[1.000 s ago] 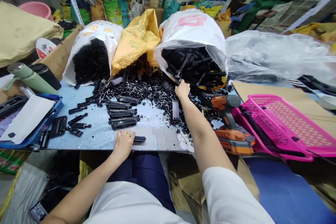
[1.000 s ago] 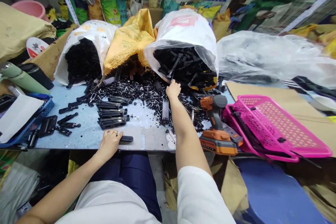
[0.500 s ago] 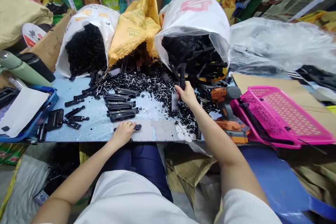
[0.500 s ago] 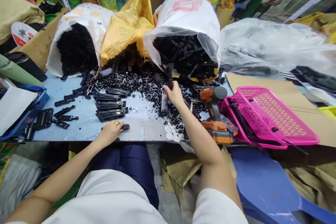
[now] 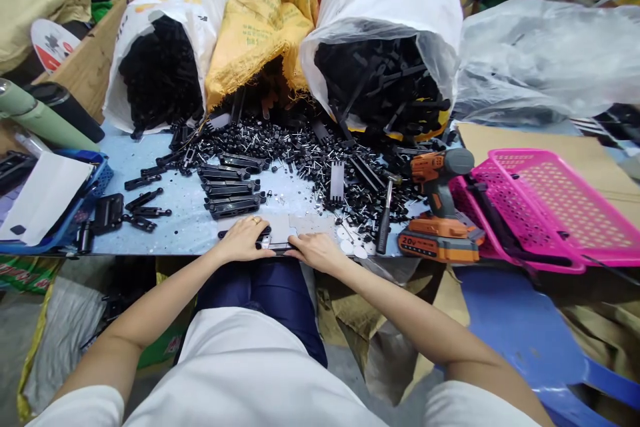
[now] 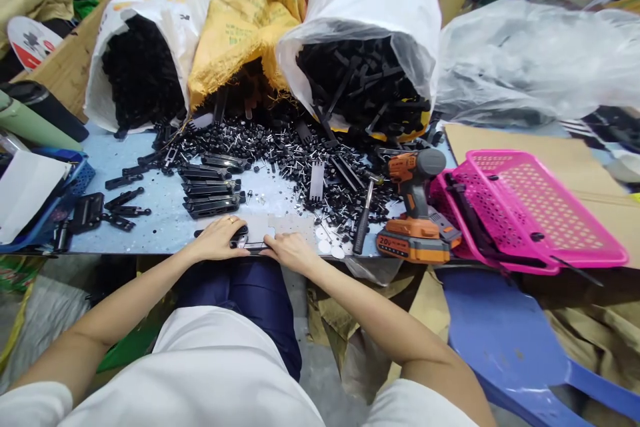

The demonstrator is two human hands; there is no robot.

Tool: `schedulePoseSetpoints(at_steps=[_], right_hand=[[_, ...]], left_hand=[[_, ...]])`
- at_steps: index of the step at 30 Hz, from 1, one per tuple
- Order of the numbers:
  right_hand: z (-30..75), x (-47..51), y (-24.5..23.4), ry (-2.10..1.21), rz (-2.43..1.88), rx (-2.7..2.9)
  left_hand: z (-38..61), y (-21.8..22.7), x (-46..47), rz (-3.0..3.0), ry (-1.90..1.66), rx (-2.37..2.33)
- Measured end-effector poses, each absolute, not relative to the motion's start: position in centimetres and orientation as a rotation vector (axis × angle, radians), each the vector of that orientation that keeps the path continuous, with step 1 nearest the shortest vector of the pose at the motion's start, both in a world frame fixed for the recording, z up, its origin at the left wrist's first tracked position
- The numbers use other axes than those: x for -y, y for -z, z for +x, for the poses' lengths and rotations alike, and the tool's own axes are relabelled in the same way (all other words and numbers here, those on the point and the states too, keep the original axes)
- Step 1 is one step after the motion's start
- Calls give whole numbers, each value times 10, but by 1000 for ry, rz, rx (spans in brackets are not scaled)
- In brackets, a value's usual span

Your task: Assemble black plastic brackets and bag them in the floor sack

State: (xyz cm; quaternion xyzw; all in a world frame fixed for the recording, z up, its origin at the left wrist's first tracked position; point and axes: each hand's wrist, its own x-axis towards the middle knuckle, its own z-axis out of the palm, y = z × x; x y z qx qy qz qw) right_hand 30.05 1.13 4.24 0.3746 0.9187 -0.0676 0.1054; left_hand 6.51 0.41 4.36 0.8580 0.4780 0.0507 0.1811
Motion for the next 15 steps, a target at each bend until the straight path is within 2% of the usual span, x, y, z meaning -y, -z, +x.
schedulePoseSetpoints(at_steps=[15], right_hand=[[289, -3, -81, -72, 1111, -2800]], left_hand=[[55, -27, 7, 2420, -474, -1430]])
